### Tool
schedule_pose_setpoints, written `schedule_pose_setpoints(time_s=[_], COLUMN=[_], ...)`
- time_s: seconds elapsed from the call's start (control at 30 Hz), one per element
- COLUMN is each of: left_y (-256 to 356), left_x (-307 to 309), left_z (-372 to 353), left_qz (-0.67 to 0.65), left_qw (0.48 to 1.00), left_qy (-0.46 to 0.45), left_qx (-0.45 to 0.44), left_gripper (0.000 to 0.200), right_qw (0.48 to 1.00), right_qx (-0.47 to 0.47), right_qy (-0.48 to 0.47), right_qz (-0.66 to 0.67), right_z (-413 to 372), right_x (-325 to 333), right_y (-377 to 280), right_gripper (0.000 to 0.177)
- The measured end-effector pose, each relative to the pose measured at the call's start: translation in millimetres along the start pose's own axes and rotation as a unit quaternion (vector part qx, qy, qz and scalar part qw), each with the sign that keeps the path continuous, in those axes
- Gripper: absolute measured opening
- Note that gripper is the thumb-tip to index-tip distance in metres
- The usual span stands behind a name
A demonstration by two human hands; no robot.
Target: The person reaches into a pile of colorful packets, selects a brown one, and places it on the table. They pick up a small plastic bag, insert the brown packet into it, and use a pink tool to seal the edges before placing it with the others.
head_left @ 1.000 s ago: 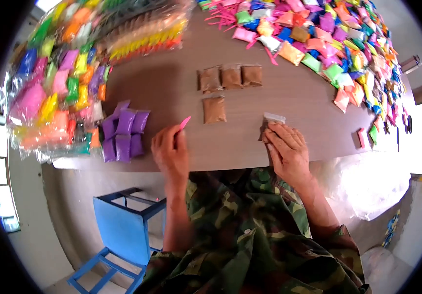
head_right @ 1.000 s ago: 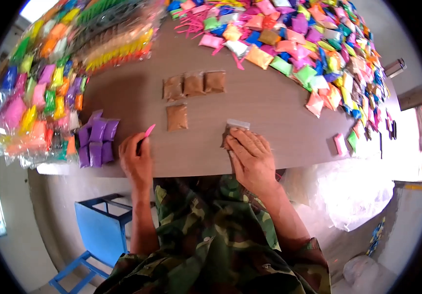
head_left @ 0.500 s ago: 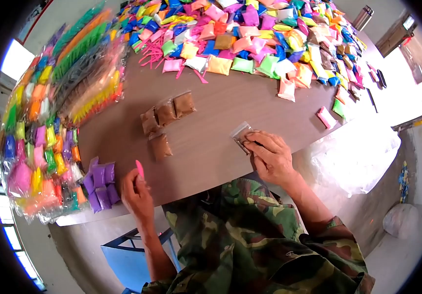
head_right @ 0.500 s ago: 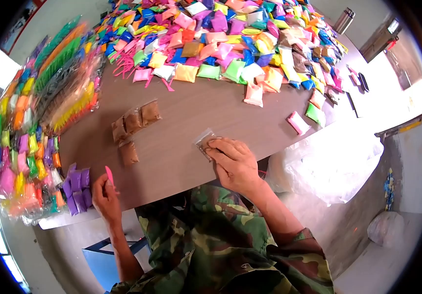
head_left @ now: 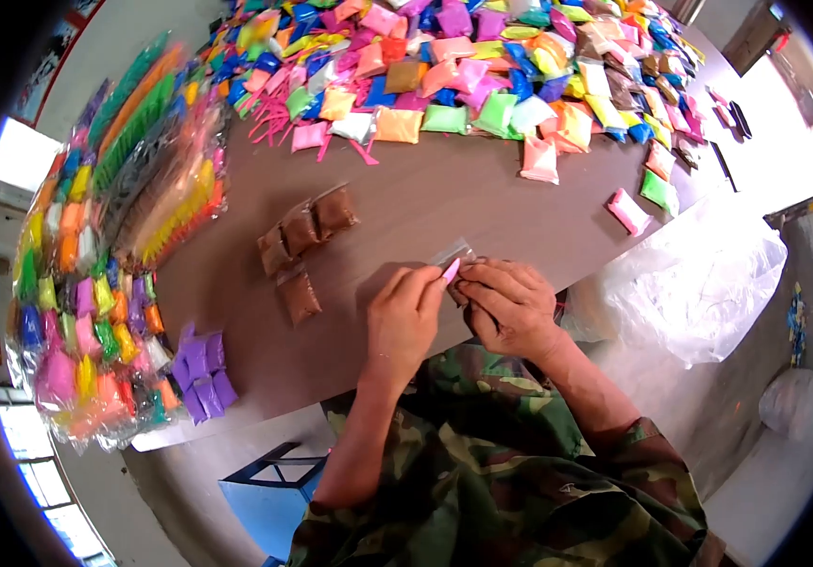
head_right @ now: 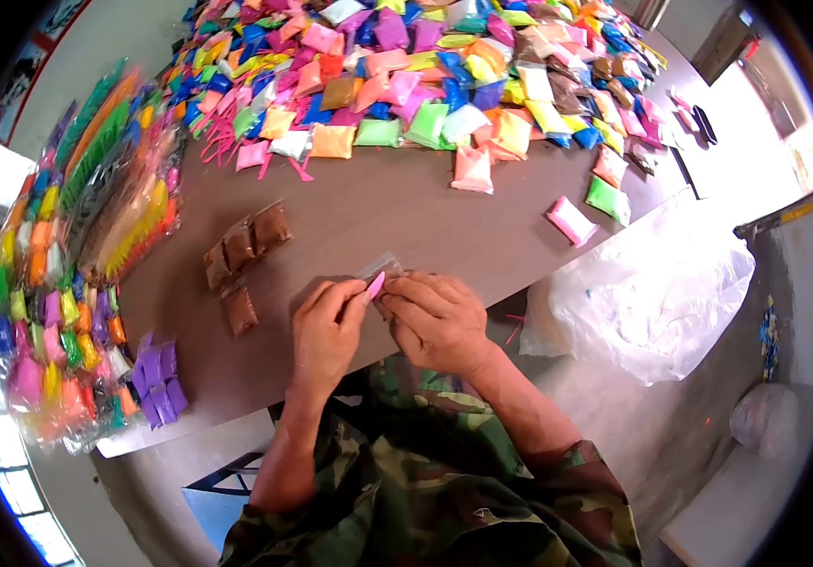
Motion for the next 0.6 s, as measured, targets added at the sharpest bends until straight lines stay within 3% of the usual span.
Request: schedule_pose_setpoints(time_s=[0.13,0.3,0.6], left_y=[-2,-20,21], left_x=[1,6,-15], left_z=[10,33,37], left_qz=[-0.001,0.099,0.036], left_qw=[1.0,0.994,0.992], left_qy=[-0.023,-0.018,-0.093], left_qx=[0.02,-0.033,-0.082], left_gripper=[0.008,0.005,0.007], right_qw=[1.0,1.0,1.0], right_qx=[-0.005,-0.01,-0.009], right_qy=[-0.003,0.001,-0.006], right_qz=[-0.011,0.004,0.019], right_z=[2,3,-1], right_x=[3,4,6], right_y=[1,1,3], right_gripper=[0.024,0.021,0.021])
Point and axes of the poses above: each hand's wrist, its own z-axis towards the middle knuckle, its own x-axis out of the back of the hand, y = z × x, the point moved 4 cm from there along z, towards the middle knuckle, and after that the axes turned 3 degrees about y, right-handed, at the moved point
